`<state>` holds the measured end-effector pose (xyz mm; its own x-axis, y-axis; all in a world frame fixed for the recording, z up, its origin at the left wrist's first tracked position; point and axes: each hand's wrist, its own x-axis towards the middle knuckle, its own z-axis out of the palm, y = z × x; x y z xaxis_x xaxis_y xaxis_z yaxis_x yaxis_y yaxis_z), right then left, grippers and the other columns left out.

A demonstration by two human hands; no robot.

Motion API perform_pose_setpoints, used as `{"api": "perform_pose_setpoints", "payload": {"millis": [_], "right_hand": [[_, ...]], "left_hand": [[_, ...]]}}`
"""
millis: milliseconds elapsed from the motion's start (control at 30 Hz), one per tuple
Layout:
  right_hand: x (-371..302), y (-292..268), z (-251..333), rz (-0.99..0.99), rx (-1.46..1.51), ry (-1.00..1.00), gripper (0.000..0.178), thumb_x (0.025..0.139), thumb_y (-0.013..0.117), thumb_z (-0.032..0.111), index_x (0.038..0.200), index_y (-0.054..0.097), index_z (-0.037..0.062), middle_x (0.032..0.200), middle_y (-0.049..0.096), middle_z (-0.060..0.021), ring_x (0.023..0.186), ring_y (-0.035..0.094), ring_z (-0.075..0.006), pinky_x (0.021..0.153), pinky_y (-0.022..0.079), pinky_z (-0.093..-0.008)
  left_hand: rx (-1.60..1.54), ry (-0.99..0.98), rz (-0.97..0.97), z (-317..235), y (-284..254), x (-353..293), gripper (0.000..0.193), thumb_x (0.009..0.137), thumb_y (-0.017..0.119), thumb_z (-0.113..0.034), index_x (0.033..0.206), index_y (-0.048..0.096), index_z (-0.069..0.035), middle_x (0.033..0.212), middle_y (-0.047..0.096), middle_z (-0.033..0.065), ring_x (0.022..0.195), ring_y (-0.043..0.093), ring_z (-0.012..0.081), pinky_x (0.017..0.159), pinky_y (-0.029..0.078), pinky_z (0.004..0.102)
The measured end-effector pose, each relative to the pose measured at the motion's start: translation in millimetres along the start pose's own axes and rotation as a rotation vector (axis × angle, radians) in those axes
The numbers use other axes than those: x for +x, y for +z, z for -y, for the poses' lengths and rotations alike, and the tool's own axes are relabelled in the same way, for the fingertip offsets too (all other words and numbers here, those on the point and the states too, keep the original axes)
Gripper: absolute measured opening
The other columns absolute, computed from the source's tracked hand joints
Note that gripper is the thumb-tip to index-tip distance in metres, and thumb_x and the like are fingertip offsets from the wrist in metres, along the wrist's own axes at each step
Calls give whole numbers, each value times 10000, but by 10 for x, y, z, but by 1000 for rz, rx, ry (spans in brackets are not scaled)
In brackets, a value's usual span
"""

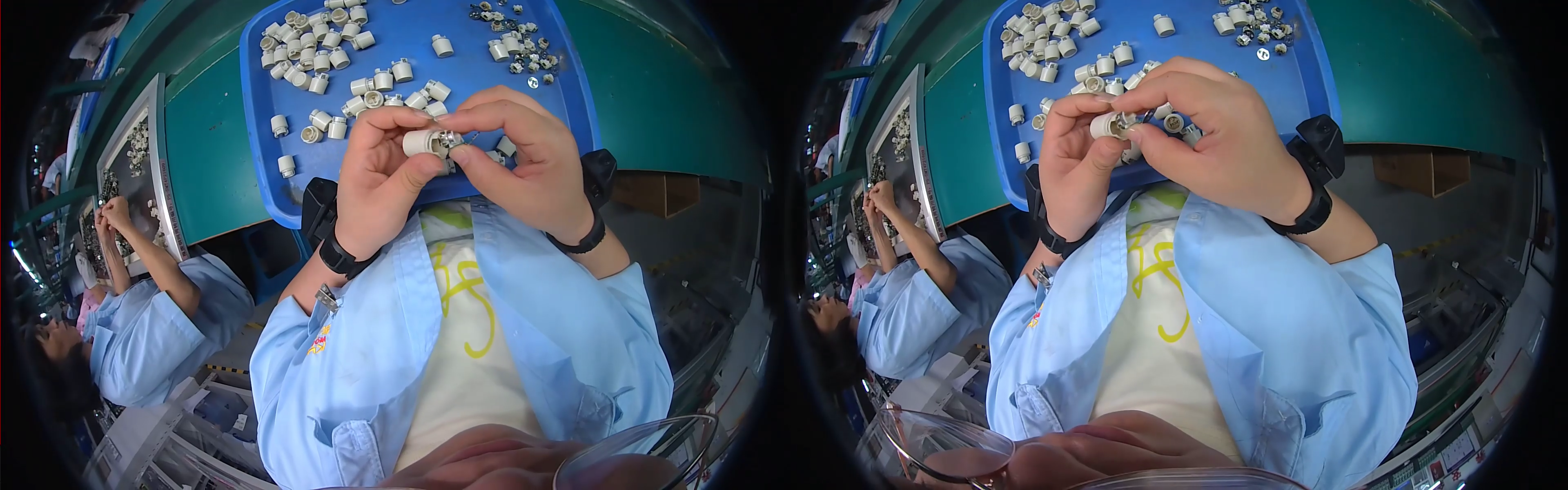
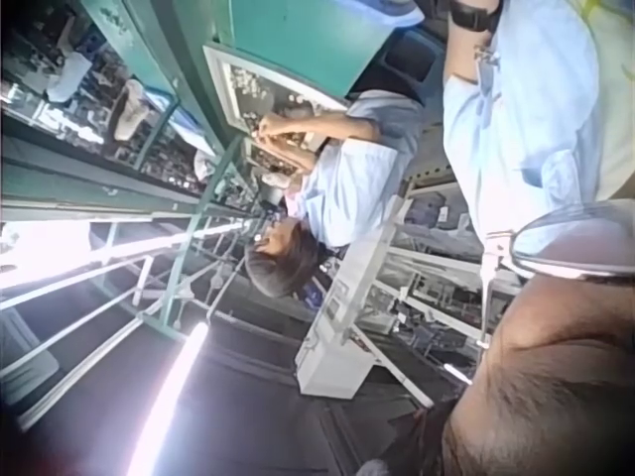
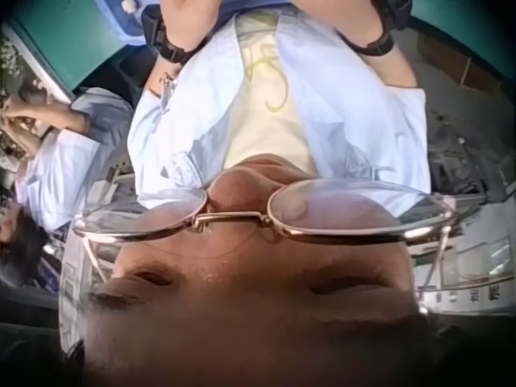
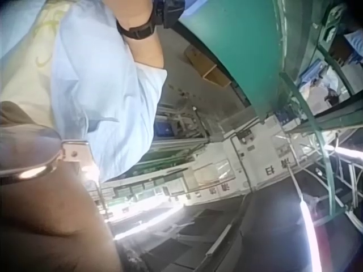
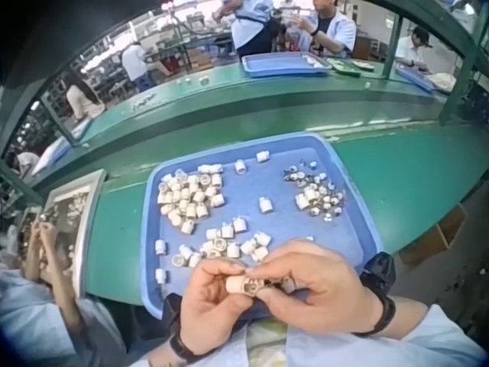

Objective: Manually assemble small electronic components by inserting a metal part into a white plastic housing.

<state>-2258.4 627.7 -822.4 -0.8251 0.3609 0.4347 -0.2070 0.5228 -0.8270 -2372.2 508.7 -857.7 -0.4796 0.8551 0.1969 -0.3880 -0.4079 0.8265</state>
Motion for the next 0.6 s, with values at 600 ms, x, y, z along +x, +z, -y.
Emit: {"api": "perform_pose_setpoints", "payload": {"millis": [600], "right_hand": [[-70,32,-138,11,-61,-47,285,689,622,-63,962,629,21,841,566,-78,774,551,-177,641,427,-246]], "left_hand": [[135,-132,-6,-15,-157,-63,324,783,602,21,1087,490,21,1014,568,105,883,569,135,775,477,237]]}}
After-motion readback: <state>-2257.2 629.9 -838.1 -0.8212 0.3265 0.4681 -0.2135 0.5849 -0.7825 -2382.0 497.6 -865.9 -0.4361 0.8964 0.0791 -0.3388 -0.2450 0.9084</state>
